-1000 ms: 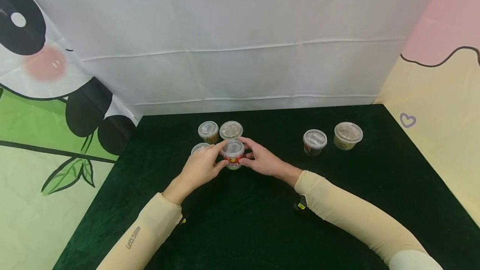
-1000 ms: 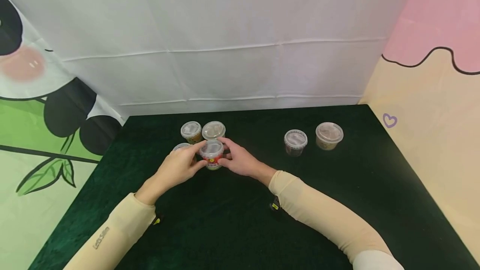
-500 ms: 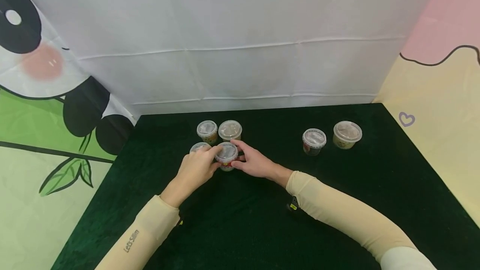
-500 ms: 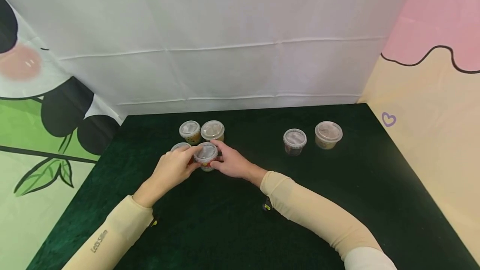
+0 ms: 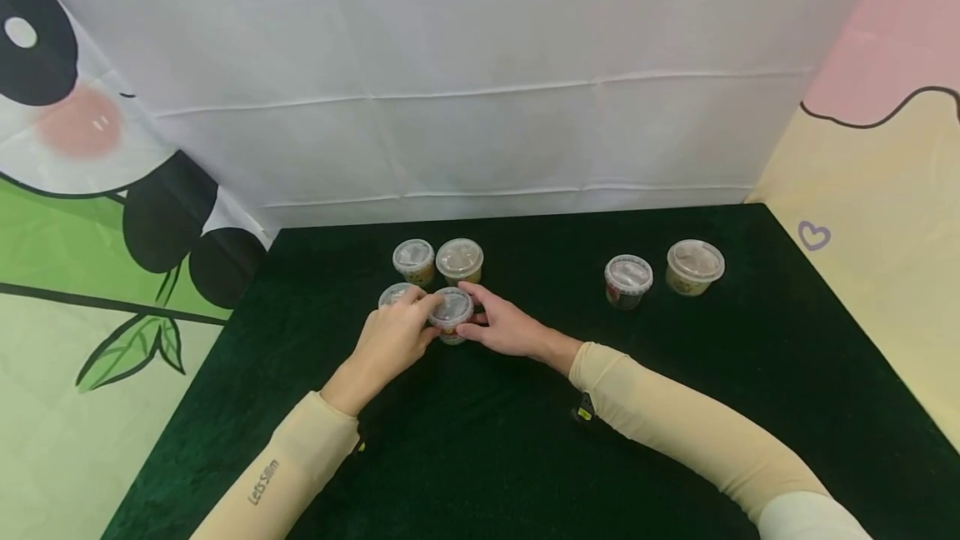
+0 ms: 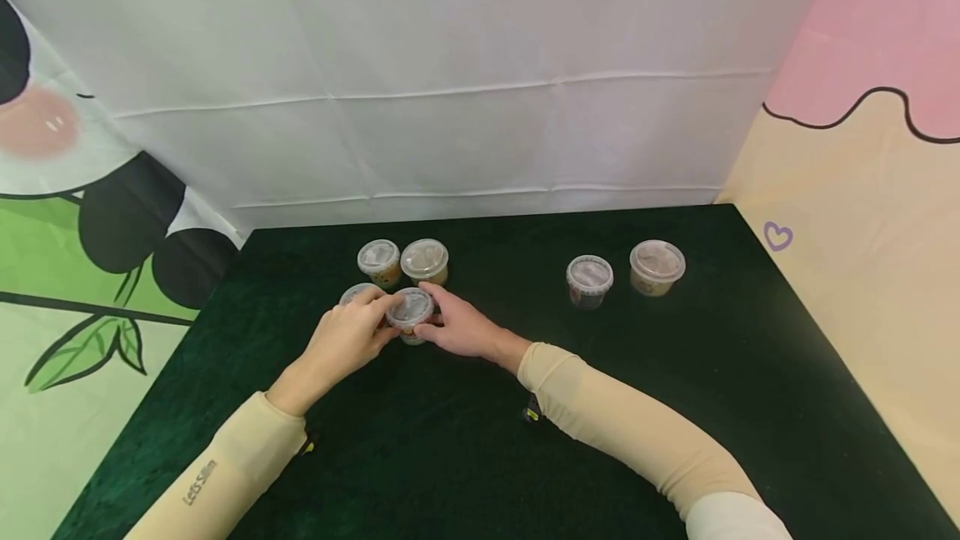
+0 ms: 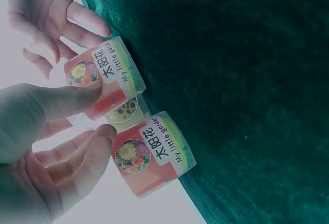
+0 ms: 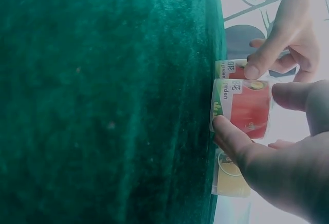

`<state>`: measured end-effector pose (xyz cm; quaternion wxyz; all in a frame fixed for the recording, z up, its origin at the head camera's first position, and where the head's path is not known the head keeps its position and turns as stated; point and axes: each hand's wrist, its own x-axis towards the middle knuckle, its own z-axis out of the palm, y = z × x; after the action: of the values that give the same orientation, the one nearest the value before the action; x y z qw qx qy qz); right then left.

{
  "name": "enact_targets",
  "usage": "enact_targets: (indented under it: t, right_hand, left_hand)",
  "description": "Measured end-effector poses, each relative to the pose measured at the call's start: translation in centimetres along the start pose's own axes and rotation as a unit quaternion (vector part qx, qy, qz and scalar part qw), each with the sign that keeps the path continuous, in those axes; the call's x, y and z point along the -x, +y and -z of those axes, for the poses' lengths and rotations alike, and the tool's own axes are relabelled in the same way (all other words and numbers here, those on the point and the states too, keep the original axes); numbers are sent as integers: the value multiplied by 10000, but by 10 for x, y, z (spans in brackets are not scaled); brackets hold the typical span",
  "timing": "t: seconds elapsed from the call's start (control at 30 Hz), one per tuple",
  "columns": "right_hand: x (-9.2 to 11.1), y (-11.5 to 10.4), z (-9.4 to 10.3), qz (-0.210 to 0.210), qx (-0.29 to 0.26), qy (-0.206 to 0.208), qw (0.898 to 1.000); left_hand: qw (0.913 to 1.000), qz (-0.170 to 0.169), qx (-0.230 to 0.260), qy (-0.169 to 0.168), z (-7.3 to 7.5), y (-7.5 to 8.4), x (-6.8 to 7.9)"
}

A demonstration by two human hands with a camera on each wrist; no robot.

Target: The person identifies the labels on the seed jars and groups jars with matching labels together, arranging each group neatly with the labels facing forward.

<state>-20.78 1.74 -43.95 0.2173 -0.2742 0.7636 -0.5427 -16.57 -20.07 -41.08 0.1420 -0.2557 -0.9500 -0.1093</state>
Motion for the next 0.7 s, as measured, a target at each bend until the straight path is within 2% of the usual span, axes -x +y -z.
enact_targets:
  t: [0.5,0.7]
  right_hand:
    - [-4,-2,7,-39,189,-165,9997]
    - [-2,-5,6,-35,264,-46,9996]
  left_hand:
    - [10000,75,-6,-51,-1,1,0]
    - [9997,230,76,-97,-4,5,1]
